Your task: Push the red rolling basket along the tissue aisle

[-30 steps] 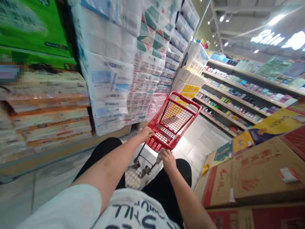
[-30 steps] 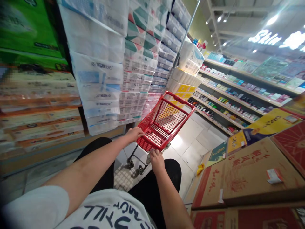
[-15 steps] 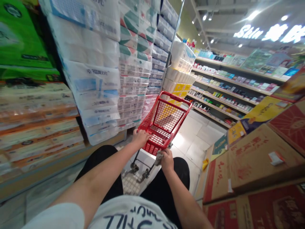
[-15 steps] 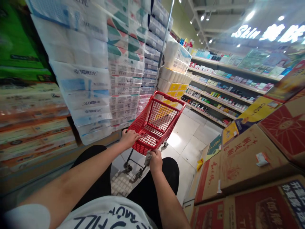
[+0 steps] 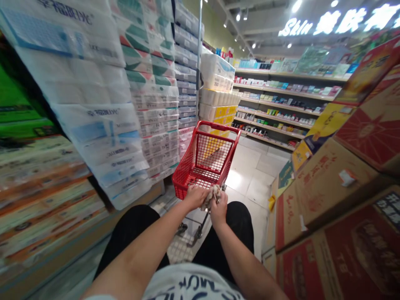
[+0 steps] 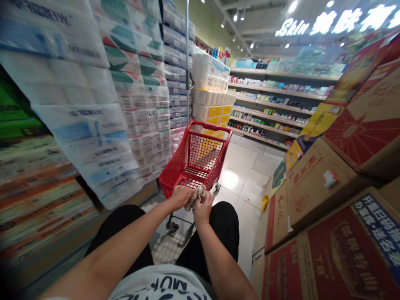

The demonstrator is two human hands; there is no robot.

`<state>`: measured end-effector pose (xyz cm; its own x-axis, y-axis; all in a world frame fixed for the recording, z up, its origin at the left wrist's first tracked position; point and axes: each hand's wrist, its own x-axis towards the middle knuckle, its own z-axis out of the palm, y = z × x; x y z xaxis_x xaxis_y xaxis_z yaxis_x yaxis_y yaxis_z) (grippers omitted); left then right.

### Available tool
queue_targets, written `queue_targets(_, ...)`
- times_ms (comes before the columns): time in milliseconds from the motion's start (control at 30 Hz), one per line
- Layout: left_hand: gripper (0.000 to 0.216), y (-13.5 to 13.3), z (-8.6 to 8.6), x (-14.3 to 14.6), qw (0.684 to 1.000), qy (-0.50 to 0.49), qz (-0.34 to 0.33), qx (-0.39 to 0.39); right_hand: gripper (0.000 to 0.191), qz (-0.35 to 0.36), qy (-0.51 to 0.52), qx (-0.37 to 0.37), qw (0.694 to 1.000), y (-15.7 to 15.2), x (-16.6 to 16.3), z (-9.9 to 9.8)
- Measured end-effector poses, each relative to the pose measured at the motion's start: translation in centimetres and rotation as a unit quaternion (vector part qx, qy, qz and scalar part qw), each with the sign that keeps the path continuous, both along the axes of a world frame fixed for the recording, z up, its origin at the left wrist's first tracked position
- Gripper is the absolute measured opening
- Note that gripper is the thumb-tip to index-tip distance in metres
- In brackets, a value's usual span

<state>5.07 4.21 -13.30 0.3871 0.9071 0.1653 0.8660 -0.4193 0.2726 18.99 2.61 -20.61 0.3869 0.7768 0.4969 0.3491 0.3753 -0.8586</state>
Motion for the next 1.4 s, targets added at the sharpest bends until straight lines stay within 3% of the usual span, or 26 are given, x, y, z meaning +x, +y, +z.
queue_targets(167, 0.055, -0.4, 0.0, -1.3, 0.999, -0.016, 0.038, 0.001, 0.019, 0.108, -0.006, 0.019, 0.994, -0.5, -0.8, 0.6)
queue_targets(367, 0.057, -1.0, 0.0, -4.8, 0.997, 0.009, 0.082, -0.006, 0.018, 0.121, -0.003, -0.017, 0.993, 0.0, -0.6, 0.7)
queue_targets(533, 0.057, -0.8, 1.4, -7.2, 0.988, 0.050, 0.138, -0.058, 0.033, 0.092, -0.023, 0.021, 0.995, 0.3, -2.7, 2.9)
queue_targets(633, 0.057, -0.7, 2.1, -7.1, 0.979, 0.055, 0.169, -0.100, 0.044, 0.166, -0.075, 0.057, 0.982, -0.7, -5.1, 3.3)
queue_targets(767, 0.057, -0.8, 2.0, -6.5, 0.980, 0.056, 0.158, -0.105, 0.044, 0.248, -0.107, 0.047, 0.962, -2.3, -8.1, 0.6)
queue_targets(933, 0.072, -0.6, 2.3, -6.4, 0.977, 0.077, 0.167, -0.104, 0.028, 0.249, -0.086, -0.041, 0.964, -1.6, -8.5, -3.6)
queue_targets(1033, 0.077, -0.1, 2.8, -5.3, 0.974, 0.087, 0.182, -0.102, 0.030, 0.239, -0.072, -0.051, 0.967, -0.3, -6.9, -3.9)
queue_targets(1167, 0.059, 0.1, 2.4, -3.2, 0.979, 0.090, 0.170, -0.063, 0.040, 0.218, -0.074, -0.030, 0.973, 1.0, -4.3, -3.6)
queue_targets(1333, 0.051, -0.3, 1.7, -1.7, 0.977, 0.107, 0.181, -0.049, 0.033, 0.158, -0.071, -0.061, 0.983, 1.1, -2.6, -4.8)
queue_targets(1400, 0.050, -0.7, 1.6, -1.4, 0.976, 0.111, 0.182, -0.052, 0.033, 0.170, -0.082, -0.038, 0.981, 0.8, -2.5, -5.0)
